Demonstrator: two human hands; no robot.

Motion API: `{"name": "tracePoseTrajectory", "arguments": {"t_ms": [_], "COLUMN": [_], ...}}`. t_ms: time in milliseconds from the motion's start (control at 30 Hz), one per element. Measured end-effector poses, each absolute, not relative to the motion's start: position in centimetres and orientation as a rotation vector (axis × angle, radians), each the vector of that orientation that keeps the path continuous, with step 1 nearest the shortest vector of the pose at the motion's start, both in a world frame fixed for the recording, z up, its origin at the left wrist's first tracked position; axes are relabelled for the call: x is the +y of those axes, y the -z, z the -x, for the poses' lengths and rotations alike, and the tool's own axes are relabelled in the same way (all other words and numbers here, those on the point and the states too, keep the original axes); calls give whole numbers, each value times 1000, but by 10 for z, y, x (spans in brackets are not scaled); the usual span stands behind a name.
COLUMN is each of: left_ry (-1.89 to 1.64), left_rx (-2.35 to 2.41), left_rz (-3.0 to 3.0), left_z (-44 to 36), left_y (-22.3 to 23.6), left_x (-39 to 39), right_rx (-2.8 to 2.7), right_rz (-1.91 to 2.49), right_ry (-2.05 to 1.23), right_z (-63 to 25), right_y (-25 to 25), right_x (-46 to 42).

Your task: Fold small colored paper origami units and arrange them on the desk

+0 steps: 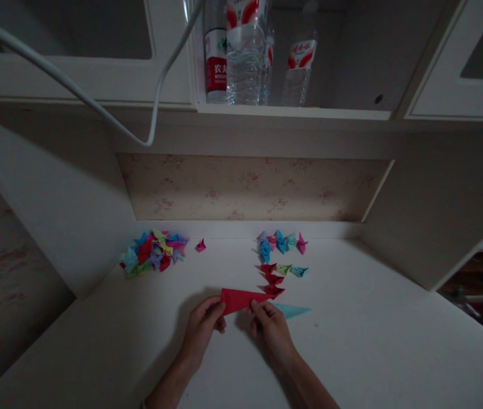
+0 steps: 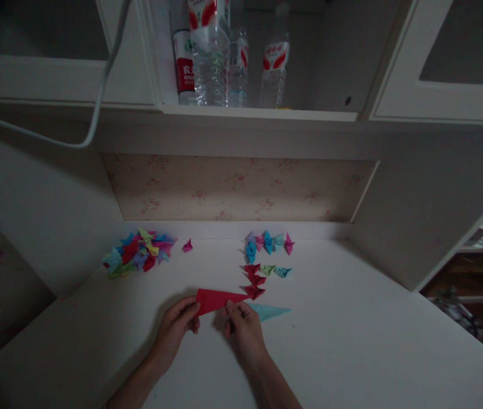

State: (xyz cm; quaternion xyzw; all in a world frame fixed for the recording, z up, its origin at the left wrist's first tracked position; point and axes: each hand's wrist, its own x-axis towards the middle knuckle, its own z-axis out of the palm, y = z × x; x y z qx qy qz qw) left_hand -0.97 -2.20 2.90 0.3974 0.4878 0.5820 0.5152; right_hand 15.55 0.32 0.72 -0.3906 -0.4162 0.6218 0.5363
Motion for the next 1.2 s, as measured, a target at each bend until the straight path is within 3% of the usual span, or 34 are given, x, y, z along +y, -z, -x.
{"name": "tracePoseTrajectory", "arguments": {"t_ms": [1200], "left_ry": [-1394], "left_rx": [1226], "left_rz": [-908], "left_z": [9], "left_y": [-30], "left_x": [-20], "right_rx": [-878], "right_rz": [793], "right_ry": [-1605], "right_z": [-154], "right_y": [-10], "right_x": [4]}}
